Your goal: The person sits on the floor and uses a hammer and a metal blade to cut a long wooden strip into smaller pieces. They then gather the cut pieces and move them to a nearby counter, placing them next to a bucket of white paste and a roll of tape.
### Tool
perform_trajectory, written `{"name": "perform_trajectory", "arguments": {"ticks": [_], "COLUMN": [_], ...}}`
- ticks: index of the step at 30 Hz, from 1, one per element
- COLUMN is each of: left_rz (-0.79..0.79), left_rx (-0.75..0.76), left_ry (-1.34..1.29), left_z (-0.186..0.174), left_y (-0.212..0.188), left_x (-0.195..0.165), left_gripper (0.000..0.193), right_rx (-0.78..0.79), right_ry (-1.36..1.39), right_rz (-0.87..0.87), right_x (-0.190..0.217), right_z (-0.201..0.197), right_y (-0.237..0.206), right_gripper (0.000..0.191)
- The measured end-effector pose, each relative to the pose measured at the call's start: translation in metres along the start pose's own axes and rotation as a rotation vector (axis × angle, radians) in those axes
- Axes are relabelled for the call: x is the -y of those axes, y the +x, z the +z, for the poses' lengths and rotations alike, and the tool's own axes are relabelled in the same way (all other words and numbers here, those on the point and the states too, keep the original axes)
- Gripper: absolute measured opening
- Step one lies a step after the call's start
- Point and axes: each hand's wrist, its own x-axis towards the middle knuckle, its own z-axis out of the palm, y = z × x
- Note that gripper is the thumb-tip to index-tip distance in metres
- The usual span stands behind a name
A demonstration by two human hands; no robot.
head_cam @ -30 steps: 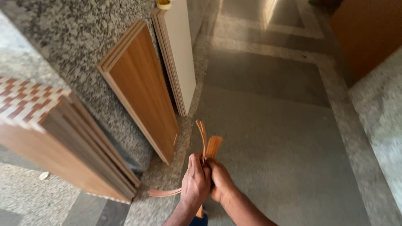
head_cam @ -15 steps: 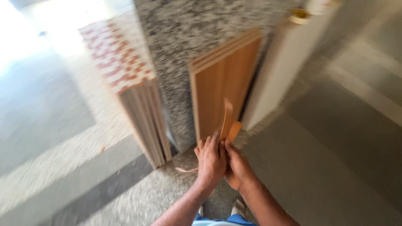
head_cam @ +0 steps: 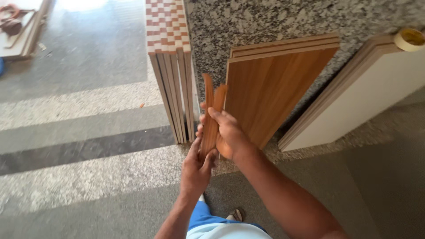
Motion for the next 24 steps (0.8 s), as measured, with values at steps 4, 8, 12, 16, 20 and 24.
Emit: {"name": "perform_trajectory", "arguments": {"ticks": [4,8,12,16,20,24], "left_rz": [-0.155,-0.207,-0.24,-0.291,-0.276,-0.272], "left_rx": [0.1,0.173,0.371,0.415,0.442,0.46], "left_ry": [-0.086,-0.199,-0.407,-0.312,-0.282,-0.253], "left_z": [0.001,-0.004,-0.019,-0.019,-0.011,0.001], "left_y": [-0.012,-0.003,0.014,0.03,0.044,0.047], "left_x": [0.009,0.015,0.018,0.029,0.049,0.071], "left_gripper": [0.018,0.021,0.017,0.023,0.028,0.03], "right_rx": [0.182,0.331,0.307,0.308,0.2,0.183], "right_ry": [0.107,0.237,0.24,0.217,0.092,0.083], "right_rz": [0.04,0.006,-0.141,-0.222,-0.42,-0.566], "right_x": [0.01,0.012,0.03,0.054,0.074,0.088], "right_z": [-0.005,-0.017,-0.029,-0.031,-0.029,-0.042], "right_y": [0.018,0.033,0.039,0.032,0.026,0.027], "right_gripper": [0.03,0.029,0.031,0.035,0.056,0.064]}}
